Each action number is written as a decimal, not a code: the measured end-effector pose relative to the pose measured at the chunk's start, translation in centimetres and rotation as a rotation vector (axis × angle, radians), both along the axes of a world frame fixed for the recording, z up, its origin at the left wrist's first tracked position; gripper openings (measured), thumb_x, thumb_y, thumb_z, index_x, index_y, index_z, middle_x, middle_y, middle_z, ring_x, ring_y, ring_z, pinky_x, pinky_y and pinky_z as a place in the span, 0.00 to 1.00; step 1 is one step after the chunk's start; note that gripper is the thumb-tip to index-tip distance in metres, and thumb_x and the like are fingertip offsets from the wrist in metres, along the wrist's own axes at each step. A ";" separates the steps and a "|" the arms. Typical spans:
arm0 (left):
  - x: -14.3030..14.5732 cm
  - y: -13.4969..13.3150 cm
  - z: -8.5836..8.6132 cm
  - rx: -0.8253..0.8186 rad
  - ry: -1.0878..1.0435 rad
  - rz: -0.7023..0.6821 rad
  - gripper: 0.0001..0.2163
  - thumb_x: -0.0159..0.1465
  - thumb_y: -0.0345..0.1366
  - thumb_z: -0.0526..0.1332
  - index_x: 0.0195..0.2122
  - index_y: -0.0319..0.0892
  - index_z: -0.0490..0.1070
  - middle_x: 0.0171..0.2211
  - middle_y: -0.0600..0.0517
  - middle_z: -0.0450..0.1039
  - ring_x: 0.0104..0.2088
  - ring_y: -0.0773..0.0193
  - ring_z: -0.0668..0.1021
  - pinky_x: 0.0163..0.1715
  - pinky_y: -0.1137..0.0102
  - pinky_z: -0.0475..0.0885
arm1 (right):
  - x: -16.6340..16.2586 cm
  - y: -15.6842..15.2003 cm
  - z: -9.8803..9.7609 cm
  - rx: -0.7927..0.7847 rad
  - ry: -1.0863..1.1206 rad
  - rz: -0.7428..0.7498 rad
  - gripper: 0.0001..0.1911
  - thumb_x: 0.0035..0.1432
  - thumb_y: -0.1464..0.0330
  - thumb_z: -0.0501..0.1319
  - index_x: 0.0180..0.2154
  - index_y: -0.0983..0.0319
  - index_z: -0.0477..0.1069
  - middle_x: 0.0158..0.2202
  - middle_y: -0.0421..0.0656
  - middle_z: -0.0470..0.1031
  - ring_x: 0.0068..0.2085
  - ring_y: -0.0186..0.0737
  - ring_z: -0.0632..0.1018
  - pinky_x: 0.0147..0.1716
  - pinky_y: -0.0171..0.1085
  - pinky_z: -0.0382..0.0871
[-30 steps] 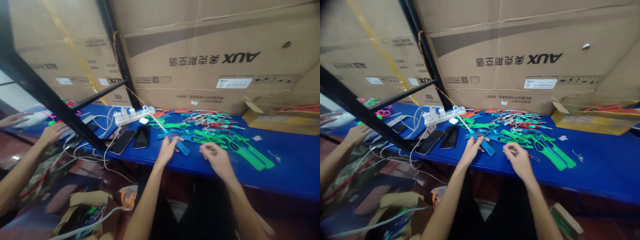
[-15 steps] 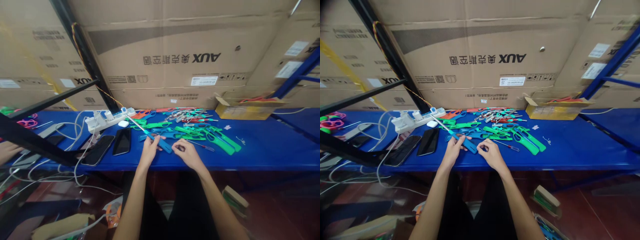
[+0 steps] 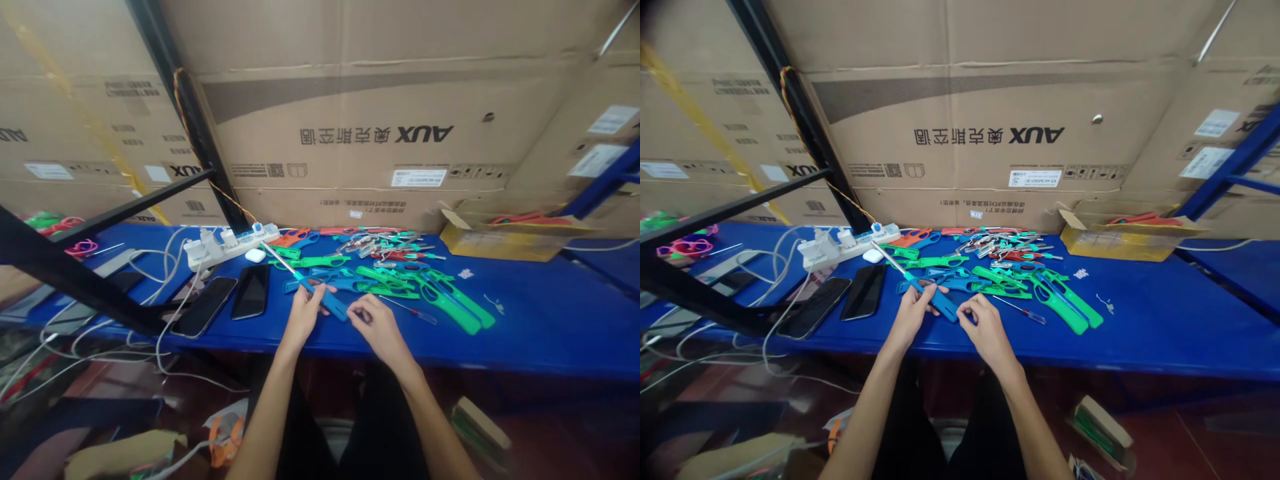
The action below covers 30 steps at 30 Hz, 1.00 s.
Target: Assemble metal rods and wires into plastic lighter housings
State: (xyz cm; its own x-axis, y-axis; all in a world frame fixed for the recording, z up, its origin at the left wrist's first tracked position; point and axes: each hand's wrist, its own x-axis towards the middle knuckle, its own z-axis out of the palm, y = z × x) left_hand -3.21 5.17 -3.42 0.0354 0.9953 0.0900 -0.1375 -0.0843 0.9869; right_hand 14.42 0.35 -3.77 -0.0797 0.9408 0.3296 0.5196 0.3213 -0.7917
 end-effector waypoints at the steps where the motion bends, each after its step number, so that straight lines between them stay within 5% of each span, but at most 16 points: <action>1: 0.0 0.0 0.0 -0.001 0.003 0.003 0.20 0.62 0.52 0.67 0.41 0.40 0.68 0.39 0.44 0.83 0.29 0.62 0.81 0.23 0.71 0.76 | -0.1 -0.1 0.0 -0.001 -0.006 0.000 0.08 0.63 0.66 0.60 0.33 0.58 0.76 0.34 0.42 0.71 0.31 0.37 0.69 0.35 0.37 0.65; 15: -0.3 -0.2 -0.5 -0.032 0.037 0.028 0.19 0.65 0.53 0.64 0.43 0.41 0.68 0.38 0.46 0.83 0.36 0.58 0.83 0.34 0.67 0.78 | 0.6 1.1 0.5 -0.280 -0.047 0.024 0.06 0.62 0.63 0.61 0.34 0.57 0.74 0.23 0.36 0.71 0.26 0.37 0.71 0.28 0.35 0.61; 30: -0.2 -0.3 -0.5 -0.047 0.056 0.074 0.20 0.62 0.54 0.67 0.41 0.42 0.72 0.37 0.46 0.82 0.35 0.56 0.82 0.33 0.66 0.78 | -0.8 -0.8 -1.6 0.282 -0.411 -0.078 0.12 0.72 0.69 0.51 0.41 0.55 0.74 0.38 0.44 0.80 0.35 0.40 0.83 0.31 0.35 0.73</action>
State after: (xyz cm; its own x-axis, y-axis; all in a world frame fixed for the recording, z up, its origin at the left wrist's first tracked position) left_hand -3.43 4.86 -3.92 -0.0348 0.9985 0.0429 -0.0766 -0.0455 0.9960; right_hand 13.65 -0.43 -5.34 -0.1893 0.8278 0.5282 0.8012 0.4411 -0.4043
